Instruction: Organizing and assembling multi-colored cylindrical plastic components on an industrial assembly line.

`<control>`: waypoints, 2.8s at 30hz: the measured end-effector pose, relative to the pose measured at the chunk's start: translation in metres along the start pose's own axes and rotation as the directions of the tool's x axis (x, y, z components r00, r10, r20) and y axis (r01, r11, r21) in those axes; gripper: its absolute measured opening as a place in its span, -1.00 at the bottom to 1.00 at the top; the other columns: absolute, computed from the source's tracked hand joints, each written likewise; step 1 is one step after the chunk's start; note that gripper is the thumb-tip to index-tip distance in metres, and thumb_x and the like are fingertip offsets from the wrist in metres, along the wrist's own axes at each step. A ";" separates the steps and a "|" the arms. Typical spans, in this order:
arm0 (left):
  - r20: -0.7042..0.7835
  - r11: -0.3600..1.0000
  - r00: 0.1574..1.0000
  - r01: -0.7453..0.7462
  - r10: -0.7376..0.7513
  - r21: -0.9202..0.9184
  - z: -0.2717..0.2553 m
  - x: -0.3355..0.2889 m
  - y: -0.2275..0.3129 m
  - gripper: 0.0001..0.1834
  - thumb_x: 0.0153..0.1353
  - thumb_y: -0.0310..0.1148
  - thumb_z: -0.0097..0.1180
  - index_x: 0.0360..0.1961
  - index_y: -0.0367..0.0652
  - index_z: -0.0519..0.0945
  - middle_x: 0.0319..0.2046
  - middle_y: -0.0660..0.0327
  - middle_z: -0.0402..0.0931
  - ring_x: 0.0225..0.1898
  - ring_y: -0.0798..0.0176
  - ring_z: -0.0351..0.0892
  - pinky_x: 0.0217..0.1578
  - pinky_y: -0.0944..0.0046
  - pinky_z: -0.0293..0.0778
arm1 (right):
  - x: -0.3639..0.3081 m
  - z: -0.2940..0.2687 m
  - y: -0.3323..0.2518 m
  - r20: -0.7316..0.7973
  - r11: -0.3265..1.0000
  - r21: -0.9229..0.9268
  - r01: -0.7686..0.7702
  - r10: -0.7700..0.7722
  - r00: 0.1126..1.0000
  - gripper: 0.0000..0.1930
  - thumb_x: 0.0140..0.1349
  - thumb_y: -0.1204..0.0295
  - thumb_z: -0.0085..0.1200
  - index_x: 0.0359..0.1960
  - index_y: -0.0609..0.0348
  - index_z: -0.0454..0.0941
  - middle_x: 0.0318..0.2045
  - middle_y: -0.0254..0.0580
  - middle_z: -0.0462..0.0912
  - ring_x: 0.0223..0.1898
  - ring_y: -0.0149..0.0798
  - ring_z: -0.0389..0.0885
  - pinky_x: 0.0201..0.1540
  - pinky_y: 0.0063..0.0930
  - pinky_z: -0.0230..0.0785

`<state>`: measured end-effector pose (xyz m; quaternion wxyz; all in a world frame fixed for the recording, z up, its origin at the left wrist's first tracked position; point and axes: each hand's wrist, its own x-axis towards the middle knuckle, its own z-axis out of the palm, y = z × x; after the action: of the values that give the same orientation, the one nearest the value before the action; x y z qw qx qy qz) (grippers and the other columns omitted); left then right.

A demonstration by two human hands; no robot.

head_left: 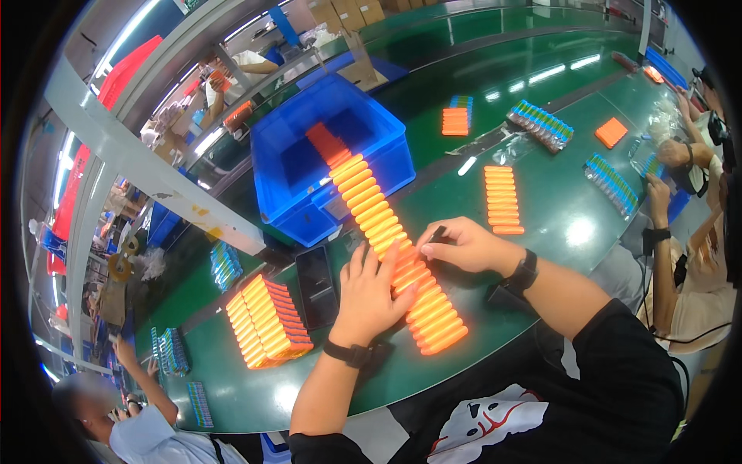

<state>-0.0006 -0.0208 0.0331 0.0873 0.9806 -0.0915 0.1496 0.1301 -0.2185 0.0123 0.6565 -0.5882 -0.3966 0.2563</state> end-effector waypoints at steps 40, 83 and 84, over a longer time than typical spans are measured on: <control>-0.064 0.802 0.993 0.043 -0.101 -0.596 0.001 0.000 -0.011 -0.22 0.08 -0.29 0.30 0.33 -0.28 0.30 0.18 -0.05 0.37 0.27 -0.05 0.28 0.30 0.07 0.14 | -0.019 -0.005 -0.044 0.711 0.900 -0.013 -0.436 0.315 0.629 -0.83 0.32 0.42 0.15 -0.30 0.29 0.68 -0.38 -0.23 0.72 -0.51 -0.53 0.59 -0.44 -0.60 0.35; -0.118 0.741 0.992 -0.052 -0.037 -0.669 0.000 -0.011 -0.006 -0.14 0.10 -0.14 0.29 0.38 -0.25 0.24 0.29 -0.04 0.27 0.34 -0.15 0.12 0.35 -0.02 0.02 | -0.017 -0.015 -0.040 0.636 0.929 0.092 -0.359 0.223 0.739 -0.85 0.30 0.45 0.16 -0.28 0.31 0.66 -0.36 -0.19 0.72 -0.36 -0.43 0.61 -0.30 -0.54 0.42; -0.093 0.769 0.993 -0.007 -0.069 -0.640 0.001 -0.007 -0.009 -0.15 0.10 -0.18 0.30 0.37 -0.25 0.24 0.28 -0.04 0.28 0.34 -0.13 0.13 0.34 -0.01 0.04 | -0.018 -0.012 -0.036 0.685 0.914 0.109 -0.392 0.216 0.695 -0.84 0.29 0.45 0.17 -0.29 0.32 0.67 -0.37 -0.19 0.72 -0.43 -0.44 0.57 -0.32 -0.55 0.41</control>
<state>-0.0054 -0.0112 0.0286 0.4226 0.8841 -0.1157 0.1622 0.1251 -0.2464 0.0439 0.4894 -0.4307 -0.4636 0.6000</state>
